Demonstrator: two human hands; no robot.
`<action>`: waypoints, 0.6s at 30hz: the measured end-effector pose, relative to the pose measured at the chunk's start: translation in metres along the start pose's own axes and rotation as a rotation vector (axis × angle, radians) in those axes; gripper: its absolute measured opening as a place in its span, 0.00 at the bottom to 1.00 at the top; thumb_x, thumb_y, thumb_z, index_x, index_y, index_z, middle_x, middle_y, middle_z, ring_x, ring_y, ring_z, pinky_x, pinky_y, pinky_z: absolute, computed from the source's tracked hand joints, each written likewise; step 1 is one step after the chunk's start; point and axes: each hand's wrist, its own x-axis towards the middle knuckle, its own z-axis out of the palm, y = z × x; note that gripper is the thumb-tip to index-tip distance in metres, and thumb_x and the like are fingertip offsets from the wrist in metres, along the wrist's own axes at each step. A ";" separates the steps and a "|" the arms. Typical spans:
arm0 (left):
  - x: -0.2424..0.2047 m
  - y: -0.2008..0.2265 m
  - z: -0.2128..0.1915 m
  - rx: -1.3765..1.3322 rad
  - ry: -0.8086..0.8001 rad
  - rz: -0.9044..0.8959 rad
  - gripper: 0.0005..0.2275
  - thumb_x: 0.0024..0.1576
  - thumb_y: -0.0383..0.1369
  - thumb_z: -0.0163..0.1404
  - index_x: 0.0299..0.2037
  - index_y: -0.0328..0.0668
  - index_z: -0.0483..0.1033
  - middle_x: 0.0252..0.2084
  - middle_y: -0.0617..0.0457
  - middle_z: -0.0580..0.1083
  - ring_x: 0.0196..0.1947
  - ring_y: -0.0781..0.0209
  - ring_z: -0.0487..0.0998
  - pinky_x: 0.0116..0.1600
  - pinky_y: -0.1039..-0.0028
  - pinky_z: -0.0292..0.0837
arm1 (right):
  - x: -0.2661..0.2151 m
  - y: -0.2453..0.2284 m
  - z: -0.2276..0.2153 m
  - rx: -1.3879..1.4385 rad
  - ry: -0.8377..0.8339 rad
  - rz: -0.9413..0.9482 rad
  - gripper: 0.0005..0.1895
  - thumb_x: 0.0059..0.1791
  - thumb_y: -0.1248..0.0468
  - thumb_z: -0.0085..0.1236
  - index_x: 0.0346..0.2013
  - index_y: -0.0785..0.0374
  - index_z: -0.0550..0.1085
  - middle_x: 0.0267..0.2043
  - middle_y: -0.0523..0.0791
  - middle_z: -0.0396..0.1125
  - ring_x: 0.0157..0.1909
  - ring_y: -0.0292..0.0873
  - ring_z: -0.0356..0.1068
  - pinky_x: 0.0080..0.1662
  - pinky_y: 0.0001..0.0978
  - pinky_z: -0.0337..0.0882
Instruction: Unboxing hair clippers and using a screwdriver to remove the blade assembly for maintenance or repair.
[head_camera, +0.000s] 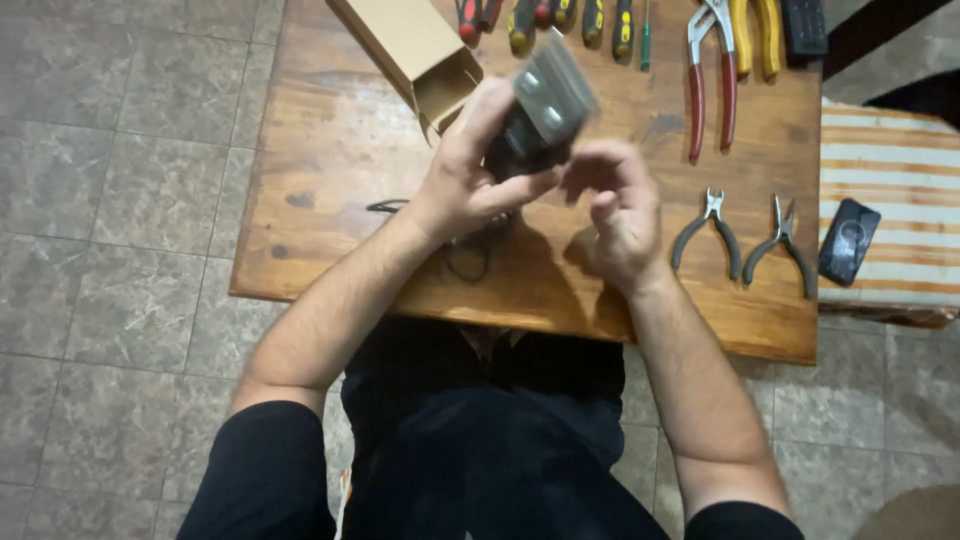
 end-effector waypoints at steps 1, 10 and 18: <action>-0.004 0.000 -0.002 0.211 -0.072 0.097 0.42 0.75 0.41 0.73 0.92 0.49 0.55 0.79 0.37 0.71 0.78 0.42 0.77 0.86 0.54 0.77 | -0.005 0.000 0.000 0.101 0.064 -0.051 0.45 0.64 0.24 0.56 0.71 0.62 0.67 0.61 0.48 0.69 0.54 0.43 0.74 0.59 0.37 0.79; -0.006 0.003 0.009 0.332 -0.229 0.089 0.45 0.67 0.41 0.84 0.85 0.40 0.64 0.80 0.38 0.76 0.77 0.38 0.84 0.81 0.55 0.83 | -0.007 -0.004 -0.009 0.169 0.049 -0.149 0.45 0.66 0.37 0.63 0.86 0.64 0.63 0.81 0.55 0.70 0.84 0.57 0.71 0.84 0.57 0.77; 0.021 0.039 -0.008 0.119 -0.387 -0.202 0.31 0.64 0.41 0.75 0.73 0.39 0.76 0.66 0.46 0.84 0.63 0.52 0.86 0.66 0.65 0.81 | -0.003 0.009 -0.012 0.206 0.149 -0.133 0.39 0.70 0.39 0.60 0.83 0.63 0.62 0.80 0.61 0.70 0.86 0.61 0.69 0.89 0.59 0.72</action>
